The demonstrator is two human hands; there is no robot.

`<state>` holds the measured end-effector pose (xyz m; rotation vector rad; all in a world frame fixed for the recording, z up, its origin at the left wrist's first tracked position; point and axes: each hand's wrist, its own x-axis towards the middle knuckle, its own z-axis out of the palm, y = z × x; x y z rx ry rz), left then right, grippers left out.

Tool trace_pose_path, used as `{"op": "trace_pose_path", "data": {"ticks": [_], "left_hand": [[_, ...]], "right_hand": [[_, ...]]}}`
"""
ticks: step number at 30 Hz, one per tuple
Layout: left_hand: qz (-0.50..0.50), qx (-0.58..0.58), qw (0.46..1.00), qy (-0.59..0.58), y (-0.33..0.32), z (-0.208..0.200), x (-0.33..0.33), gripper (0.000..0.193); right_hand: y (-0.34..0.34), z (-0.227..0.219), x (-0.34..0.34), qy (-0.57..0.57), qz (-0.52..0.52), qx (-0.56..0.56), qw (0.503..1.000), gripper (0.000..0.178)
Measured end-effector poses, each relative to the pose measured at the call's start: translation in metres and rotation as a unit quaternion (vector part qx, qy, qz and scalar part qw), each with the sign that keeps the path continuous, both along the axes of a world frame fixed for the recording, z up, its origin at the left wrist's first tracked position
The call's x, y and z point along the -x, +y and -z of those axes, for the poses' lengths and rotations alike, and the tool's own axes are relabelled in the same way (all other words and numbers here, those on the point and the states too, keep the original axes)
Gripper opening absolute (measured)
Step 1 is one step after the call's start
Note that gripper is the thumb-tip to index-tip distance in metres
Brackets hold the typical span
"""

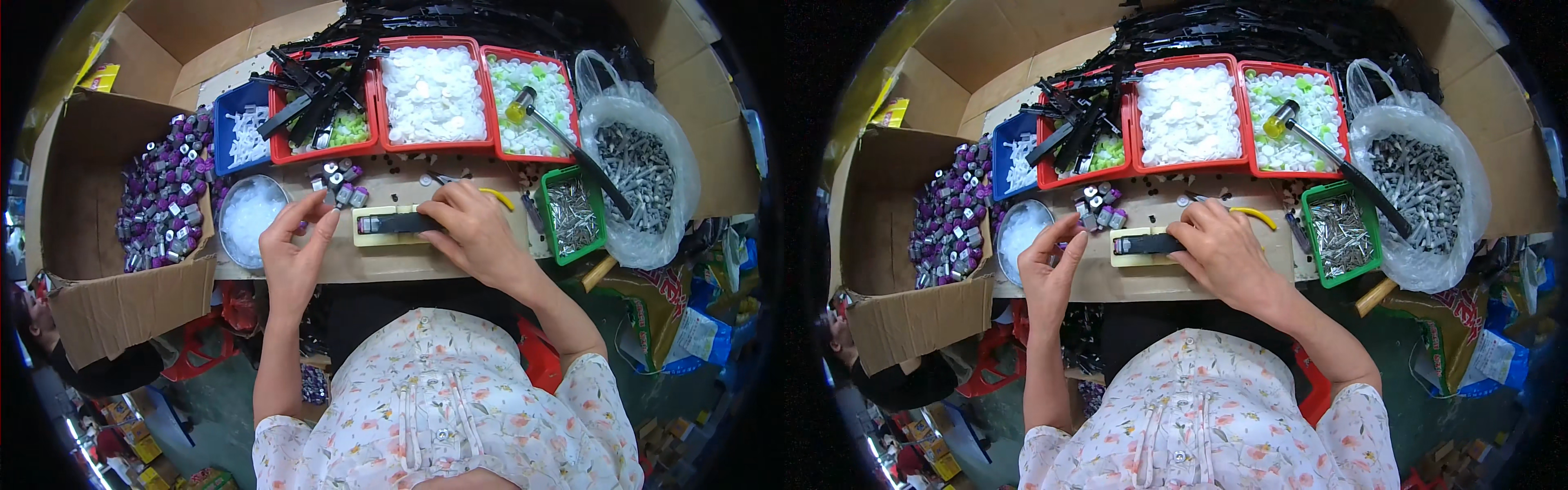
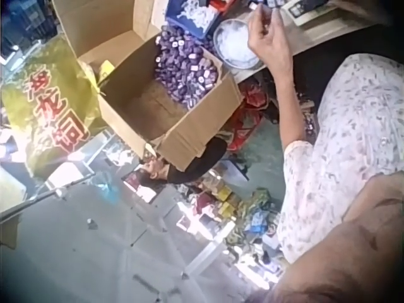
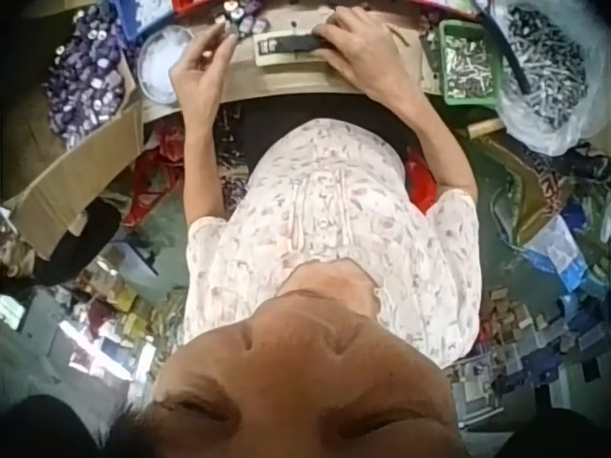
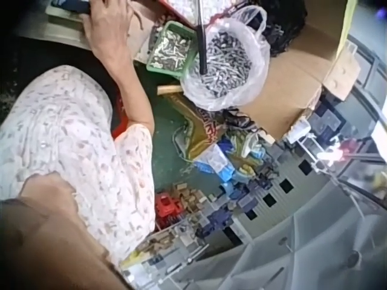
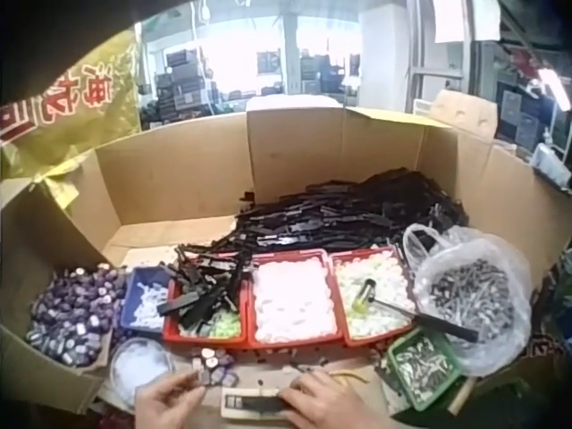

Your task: Assembling small electronic or plastic toy components at a factory workbench using a jig and pliers.

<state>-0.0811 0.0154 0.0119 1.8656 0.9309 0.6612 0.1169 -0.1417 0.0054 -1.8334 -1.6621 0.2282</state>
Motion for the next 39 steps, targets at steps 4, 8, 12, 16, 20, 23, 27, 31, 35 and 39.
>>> {"op": "trace_pose_path", "data": {"ticks": [4, 8, 12, 16, 20, 23, 27, 31, 35, 39], "left_hand": [[0.006, 0.015, 0.999, -0.032, -0.005, 0.004, 0.004, 0.030], [0.018, -0.010, 1.000, -0.015, -0.005, 0.005, 0.004, 0.027], [0.034, -0.001, 0.999, -0.032, -0.008, 0.005, 0.002, 0.026], [0.045, -0.036, 0.998, -0.035, -0.014, 0.011, -0.001, 0.025], [0.094, -0.216, 0.972, -0.007, -0.022, 0.012, -0.011, 0.024], [0.149, -0.302, 0.942, -0.002, -0.032, 0.024, -0.021, 0.026], [0.212, -0.373, 0.903, -0.012, -0.039, 0.037, -0.035, 0.033], [0.227, -0.409, 0.884, -0.014, -0.038, 0.047, -0.035, 0.034], [0.215, -0.430, 0.876, -0.031, -0.036, 0.055, -0.034, 0.033], [0.233, -0.454, 0.859, -0.047, -0.033, 0.056, -0.038, 0.031]], "right_hand": [[0.007, 0.003, 0.005, -0.010, -0.018, -0.002, 1.000, 0.026], [0.013, 0.004, 0.008, -0.022, -0.018, 0.031, 0.999, 0.026], [0.014, 0.003, 0.010, -0.030, -0.017, 0.040, 0.999, 0.027], [0.015, 0.003, 0.011, -0.043, -0.018, 0.042, 0.998, 0.029], [0.017, 0.005, 0.008, -0.022, -0.024, 0.049, 0.998, 0.030], [0.016, 0.011, 0.007, -0.006, -0.029, 0.021, 0.999, 0.032], [0.012, 0.015, 0.005, 0.015, -0.016, 0.014, 1.000, 0.034], [0.000, -0.003, -0.013, 0.072, -0.031, -0.004, 0.997, 0.036], [-0.031, -0.025, -0.078, -0.118, 0.186, -0.032, 0.975, 0.028], [-0.069, -0.024, -0.122, -0.263, 0.290, 0.083, 0.916, 0.021]]}}
